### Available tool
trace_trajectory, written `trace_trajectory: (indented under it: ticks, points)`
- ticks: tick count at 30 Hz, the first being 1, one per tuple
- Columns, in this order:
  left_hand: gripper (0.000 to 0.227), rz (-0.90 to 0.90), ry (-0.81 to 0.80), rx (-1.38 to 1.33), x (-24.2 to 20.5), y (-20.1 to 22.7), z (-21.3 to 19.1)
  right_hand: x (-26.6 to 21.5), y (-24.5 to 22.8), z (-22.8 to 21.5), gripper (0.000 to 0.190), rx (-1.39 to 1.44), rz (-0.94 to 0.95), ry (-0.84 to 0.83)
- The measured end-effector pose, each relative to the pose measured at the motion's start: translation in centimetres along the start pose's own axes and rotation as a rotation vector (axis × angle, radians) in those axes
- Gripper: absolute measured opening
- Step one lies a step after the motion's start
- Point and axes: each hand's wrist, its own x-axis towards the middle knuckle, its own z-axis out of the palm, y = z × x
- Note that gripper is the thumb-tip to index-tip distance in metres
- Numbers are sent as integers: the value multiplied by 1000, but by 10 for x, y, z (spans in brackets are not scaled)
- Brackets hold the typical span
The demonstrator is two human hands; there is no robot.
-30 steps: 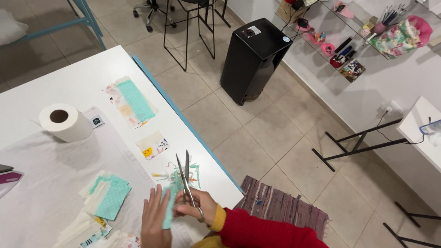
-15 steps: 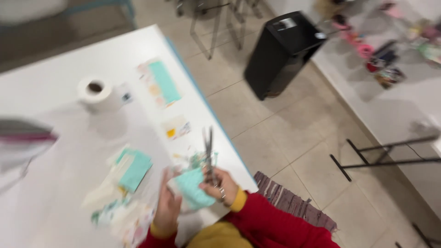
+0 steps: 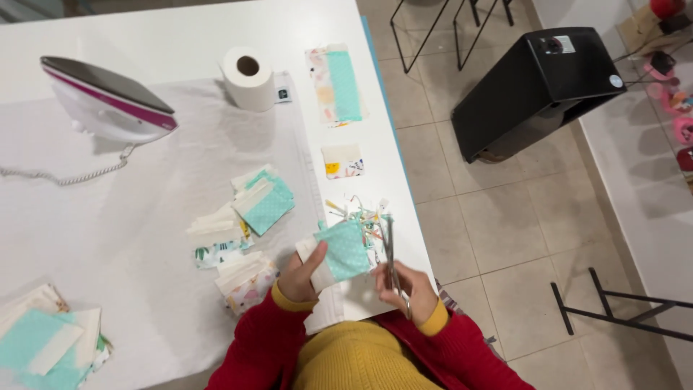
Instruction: Trimming loose threads and excess edges from pre-cut fabric squares using scissors.
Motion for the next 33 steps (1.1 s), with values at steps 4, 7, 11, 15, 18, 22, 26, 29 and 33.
trace_trajectory:
  ticks: [4, 7, 11, 15, 18, 22, 26, 29, 33]
  points:
    - [55, -196, 25, 23, -2, 2, -6, -25, 12, 5, 57, -248, 39, -119]
    - [41, -994, 339, -1181, 20, 11, -7, -29, 13, 10, 58, -235, 1, -132]
    - [37, -1071, 379, -1205, 34, 26, -7, -22, 4, 14, 58, -363, 41, -75]
    - [35, -1020, 388, -1182, 31, 24, -4, -15, -11, 21, 53, -301, -4, -74]
    - [35, -1023, 384, -1180, 27, 23, -4, -14, -9, 22, 49, -312, -1, -73]
    - [36, -1028, 384, -1166, 26, 22, -3, -15, 2, 18, 41, -313, 42, -47]
    - [37, -1029, 390, -1172, 31, 26, -3, -18, 9, 16, 36, -434, 69, 4]
    - [39, -1054, 394, -1168, 30, 25, -1, -23, 13, 17, 37, -484, 49, 53]
    - [41, -1049, 368, -1169, 27, 21, 3, -24, 14, 18, 36, -444, 175, 96]
